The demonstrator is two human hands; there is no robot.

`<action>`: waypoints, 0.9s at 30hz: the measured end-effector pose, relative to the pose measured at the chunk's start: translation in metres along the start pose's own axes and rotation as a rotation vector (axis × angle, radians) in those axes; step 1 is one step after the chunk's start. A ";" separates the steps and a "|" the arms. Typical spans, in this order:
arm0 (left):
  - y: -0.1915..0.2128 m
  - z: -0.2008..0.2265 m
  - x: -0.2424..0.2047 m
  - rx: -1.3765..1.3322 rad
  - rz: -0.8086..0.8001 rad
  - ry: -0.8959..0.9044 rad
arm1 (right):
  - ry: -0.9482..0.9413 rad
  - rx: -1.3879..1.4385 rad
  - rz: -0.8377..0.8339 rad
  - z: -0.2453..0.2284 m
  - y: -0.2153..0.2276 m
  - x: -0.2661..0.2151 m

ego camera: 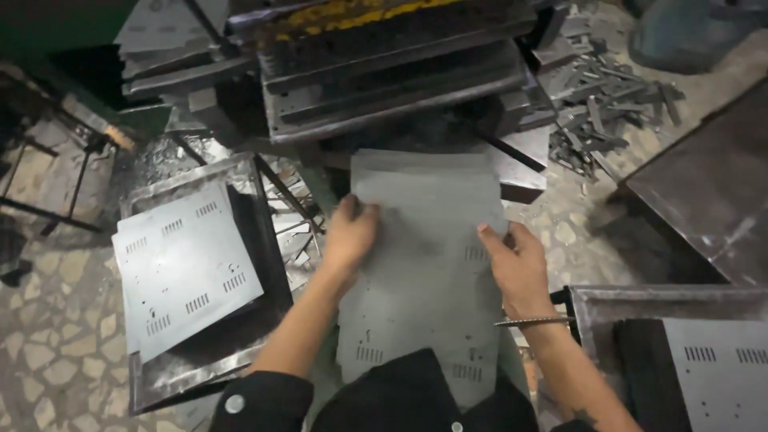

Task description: Placing metal sheets into a stamping press and stacking the processed pieces.

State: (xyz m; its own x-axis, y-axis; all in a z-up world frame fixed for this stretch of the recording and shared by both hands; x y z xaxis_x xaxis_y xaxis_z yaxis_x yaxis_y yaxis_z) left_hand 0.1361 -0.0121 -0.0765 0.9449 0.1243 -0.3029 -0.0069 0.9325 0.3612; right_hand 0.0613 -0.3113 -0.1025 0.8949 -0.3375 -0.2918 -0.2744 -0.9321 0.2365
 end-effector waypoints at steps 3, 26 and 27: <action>-0.012 -0.011 0.008 0.113 0.003 0.039 | -0.026 -0.059 0.074 -0.004 -0.006 -0.001; 0.001 0.051 -0.073 -0.012 0.044 -0.207 | 0.199 0.132 0.137 -0.075 0.020 -0.112; 0.001 0.053 -0.075 -0.010 0.043 -0.202 | 0.194 0.132 0.136 -0.074 0.022 -0.118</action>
State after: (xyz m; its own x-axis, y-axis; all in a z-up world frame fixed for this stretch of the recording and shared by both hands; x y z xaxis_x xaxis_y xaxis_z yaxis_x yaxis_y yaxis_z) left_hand 0.0825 -0.0387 -0.0065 0.9901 0.0947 -0.1038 -0.0511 0.9310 0.3613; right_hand -0.0244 -0.2818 0.0055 0.8941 -0.4407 -0.0793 -0.4284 -0.8934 0.1350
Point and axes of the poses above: each hand's wrist, its own x-axis towards the middle knuckle, its own y-axis out of the back of the hand, z = x × y, the point moved 9 cm from there along x, towards the middle knuckle, and after that the axes turned 8 degrees about -z, right-handed, at the moved point
